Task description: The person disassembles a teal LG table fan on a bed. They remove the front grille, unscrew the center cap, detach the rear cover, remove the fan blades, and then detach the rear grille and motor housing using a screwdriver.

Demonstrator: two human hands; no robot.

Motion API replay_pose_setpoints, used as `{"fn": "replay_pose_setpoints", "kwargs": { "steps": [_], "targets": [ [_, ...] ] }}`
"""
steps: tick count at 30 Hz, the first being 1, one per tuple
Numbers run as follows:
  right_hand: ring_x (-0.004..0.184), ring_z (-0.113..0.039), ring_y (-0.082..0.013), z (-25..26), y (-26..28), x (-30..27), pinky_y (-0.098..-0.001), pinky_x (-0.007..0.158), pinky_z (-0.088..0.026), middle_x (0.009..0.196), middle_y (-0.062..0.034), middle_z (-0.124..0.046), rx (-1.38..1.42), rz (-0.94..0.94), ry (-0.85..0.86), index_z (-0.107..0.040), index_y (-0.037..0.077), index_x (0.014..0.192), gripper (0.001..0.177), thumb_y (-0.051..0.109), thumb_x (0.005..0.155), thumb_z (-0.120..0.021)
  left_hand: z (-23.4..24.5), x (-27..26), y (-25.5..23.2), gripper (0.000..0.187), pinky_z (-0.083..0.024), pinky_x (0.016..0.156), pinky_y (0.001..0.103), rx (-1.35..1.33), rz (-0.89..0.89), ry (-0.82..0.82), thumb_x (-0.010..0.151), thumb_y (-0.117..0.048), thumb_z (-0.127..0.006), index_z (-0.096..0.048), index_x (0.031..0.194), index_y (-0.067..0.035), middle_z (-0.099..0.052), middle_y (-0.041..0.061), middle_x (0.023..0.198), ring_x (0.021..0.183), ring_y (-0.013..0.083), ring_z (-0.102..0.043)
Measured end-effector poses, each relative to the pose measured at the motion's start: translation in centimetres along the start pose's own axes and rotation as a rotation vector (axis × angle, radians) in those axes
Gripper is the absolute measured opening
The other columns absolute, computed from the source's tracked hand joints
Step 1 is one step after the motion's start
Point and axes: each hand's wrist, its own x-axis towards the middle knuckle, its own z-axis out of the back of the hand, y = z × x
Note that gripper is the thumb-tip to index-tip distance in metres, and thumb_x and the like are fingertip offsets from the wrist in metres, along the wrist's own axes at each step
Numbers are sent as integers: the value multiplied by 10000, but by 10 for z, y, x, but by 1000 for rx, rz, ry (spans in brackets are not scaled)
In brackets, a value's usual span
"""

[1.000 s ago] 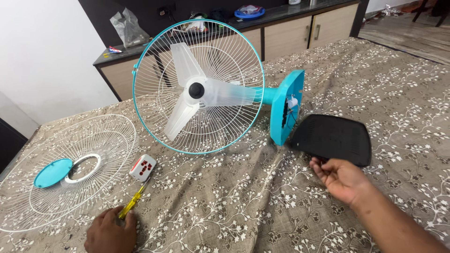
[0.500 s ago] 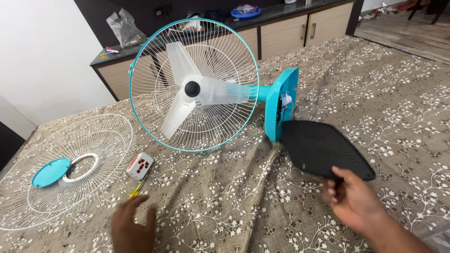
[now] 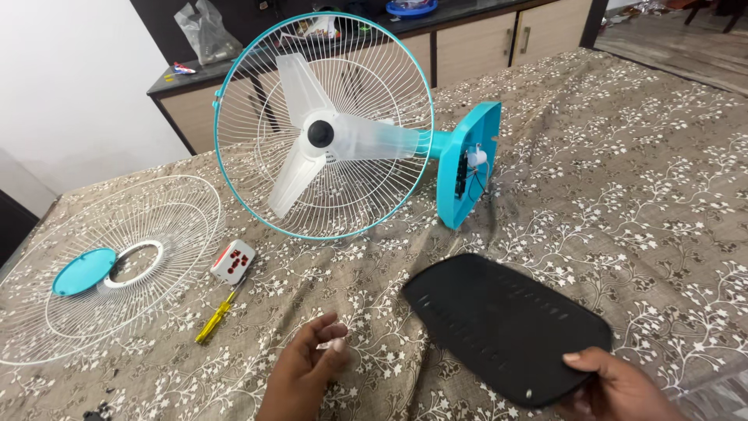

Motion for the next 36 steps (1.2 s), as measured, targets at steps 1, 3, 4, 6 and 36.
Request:
{"fn": "replay_pose_setpoints", "kwargs": {
  "steps": [1,3,4,6,36],
  "targets": [
    [833,-695,-303,-10,-1,-2,-449,698,-597,947,-177,-688,-56,-49,-62,-556,-40,1183,353,156,890,-555,3,0,-2,545,-630,759,351,-35,97,-7,936,-288,-608,-508,1428,-76,-723,124,1236,905,216,-742],
    [904,-743,-330,-33,-4,-7,-475,767,-639,1017,-212,-741,-134,-115,-34,-567,-66,1264,496,148,818,-541,5,-1,-7,544,-593,683,358,-159,272,-30,969,-380,-534,-493,1430,-95,-724,126,1175,833,227,-718],
    [920,-755,-350,-46,-2,-7,-504,795,-654,1043,-226,-745,-172,-140,9,-571,-89,1271,522,137,802,-537,8,-1,-9,553,-563,643,360,-249,344,-47,987,-431,-495,-493,1423,-91,-716,143,1124,785,233,-686],
    [827,-747,-335,-76,-2,0,-504,728,-633,931,-198,-746,-210,-210,65,-627,-63,1164,451,152,768,-597,13,-4,-9,581,-521,566,339,-343,406,-5,1001,-503,-455,-523,1390,-77,-709,150,1000,691,221,-649],
    [534,-408,-81,-189,-27,49,-243,488,-340,694,21,-515,-586,-272,305,-665,-4,1119,195,101,963,-613,41,-20,16,408,-423,357,297,-369,-16,-414,981,-165,-532,-457,1355,-22,-738,185,752,457,195,-637]
  ]
}}
